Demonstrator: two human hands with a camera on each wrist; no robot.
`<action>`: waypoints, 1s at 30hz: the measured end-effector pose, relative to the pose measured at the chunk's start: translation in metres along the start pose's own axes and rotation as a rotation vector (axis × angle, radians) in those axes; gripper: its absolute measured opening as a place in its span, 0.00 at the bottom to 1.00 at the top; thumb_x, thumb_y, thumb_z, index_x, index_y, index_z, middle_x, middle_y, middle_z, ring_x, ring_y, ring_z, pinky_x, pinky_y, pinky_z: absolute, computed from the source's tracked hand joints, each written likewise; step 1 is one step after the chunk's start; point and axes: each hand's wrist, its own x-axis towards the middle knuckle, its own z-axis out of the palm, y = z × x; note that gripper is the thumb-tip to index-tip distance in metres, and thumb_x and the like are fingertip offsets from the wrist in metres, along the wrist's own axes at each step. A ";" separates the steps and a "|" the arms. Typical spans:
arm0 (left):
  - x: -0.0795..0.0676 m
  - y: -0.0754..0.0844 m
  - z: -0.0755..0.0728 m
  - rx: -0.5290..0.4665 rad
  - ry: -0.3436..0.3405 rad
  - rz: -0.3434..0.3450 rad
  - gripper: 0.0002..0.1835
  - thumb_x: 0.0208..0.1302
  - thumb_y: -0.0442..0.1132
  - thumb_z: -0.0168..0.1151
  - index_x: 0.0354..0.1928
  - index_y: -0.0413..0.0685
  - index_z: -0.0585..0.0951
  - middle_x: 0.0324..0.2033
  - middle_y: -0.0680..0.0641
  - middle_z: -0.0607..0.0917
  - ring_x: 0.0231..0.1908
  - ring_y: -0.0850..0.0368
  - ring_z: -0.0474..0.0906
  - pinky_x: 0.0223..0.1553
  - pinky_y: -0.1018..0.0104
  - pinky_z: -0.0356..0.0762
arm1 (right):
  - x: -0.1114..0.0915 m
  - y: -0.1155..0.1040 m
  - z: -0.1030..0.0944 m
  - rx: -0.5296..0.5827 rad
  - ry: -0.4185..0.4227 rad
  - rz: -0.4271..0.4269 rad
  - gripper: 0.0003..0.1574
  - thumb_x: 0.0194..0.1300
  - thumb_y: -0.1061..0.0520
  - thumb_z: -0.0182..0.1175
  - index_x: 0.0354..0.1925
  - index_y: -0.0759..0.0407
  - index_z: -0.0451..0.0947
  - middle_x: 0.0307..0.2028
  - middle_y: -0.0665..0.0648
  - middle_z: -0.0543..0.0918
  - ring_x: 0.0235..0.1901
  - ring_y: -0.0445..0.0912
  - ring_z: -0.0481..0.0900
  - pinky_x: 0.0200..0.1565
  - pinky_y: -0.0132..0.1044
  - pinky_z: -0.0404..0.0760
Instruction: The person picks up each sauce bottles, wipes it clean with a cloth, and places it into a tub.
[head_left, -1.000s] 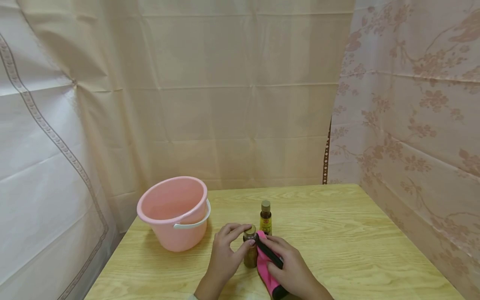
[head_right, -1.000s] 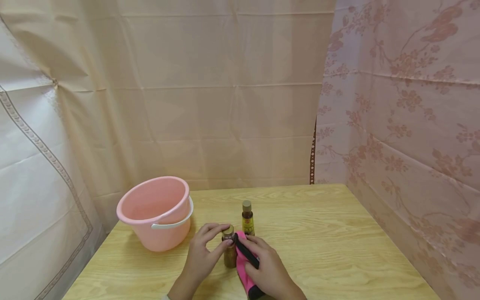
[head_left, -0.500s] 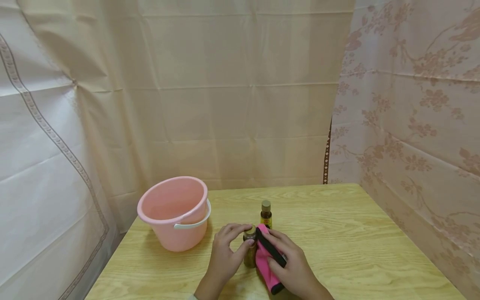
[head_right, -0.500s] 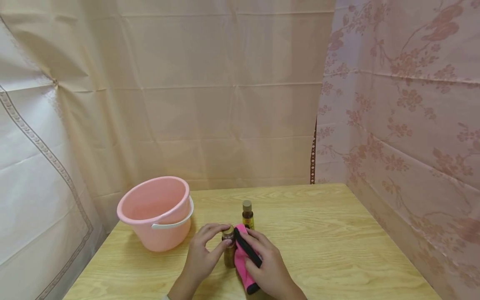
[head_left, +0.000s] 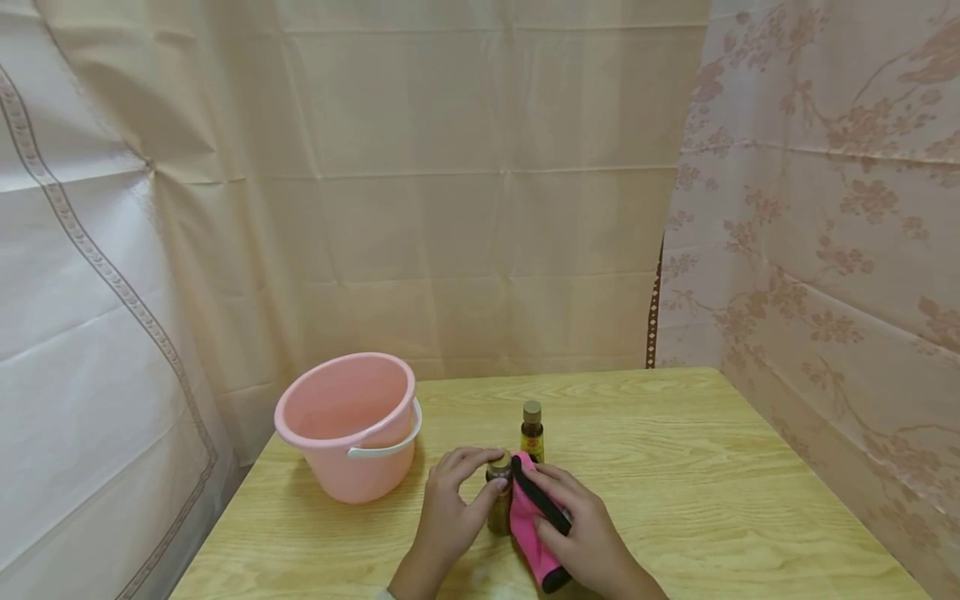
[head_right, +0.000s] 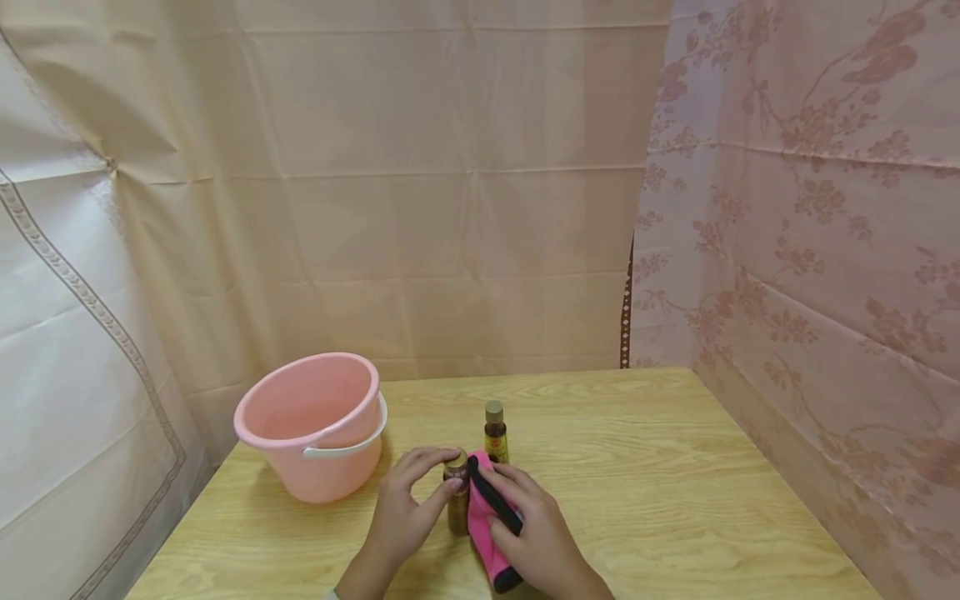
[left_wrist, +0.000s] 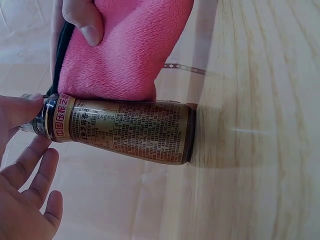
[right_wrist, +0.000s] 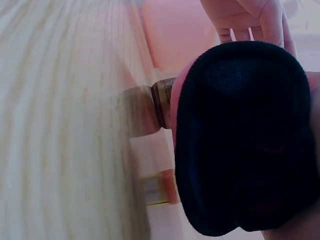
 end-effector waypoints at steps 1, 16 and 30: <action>0.000 0.000 0.000 0.000 0.001 0.001 0.18 0.62 0.42 0.76 0.55 0.63 0.87 0.48 0.59 0.87 0.50 0.58 0.82 0.53 0.51 0.73 | 0.000 0.000 0.000 0.001 -0.007 0.015 0.48 0.57 0.72 0.69 0.70 0.38 0.75 0.66 0.47 0.77 0.61 0.47 0.80 0.51 0.33 0.83; -0.001 -0.001 0.001 0.008 -0.011 -0.013 0.20 0.62 0.45 0.76 0.57 0.63 0.87 0.49 0.62 0.86 0.52 0.61 0.82 0.53 0.50 0.73 | 0.000 0.002 -0.001 -0.069 -0.124 0.087 0.45 0.60 0.67 0.69 0.70 0.36 0.74 0.64 0.41 0.78 0.61 0.45 0.79 0.55 0.34 0.80; -0.001 0.003 0.001 -0.025 -0.003 -0.061 0.19 0.62 0.45 0.75 0.56 0.60 0.88 0.49 0.60 0.84 0.51 0.61 0.81 0.51 0.54 0.74 | 0.000 0.008 -0.002 -0.102 -0.188 0.122 0.43 0.64 0.64 0.66 0.72 0.38 0.72 0.65 0.45 0.78 0.59 0.47 0.79 0.49 0.31 0.79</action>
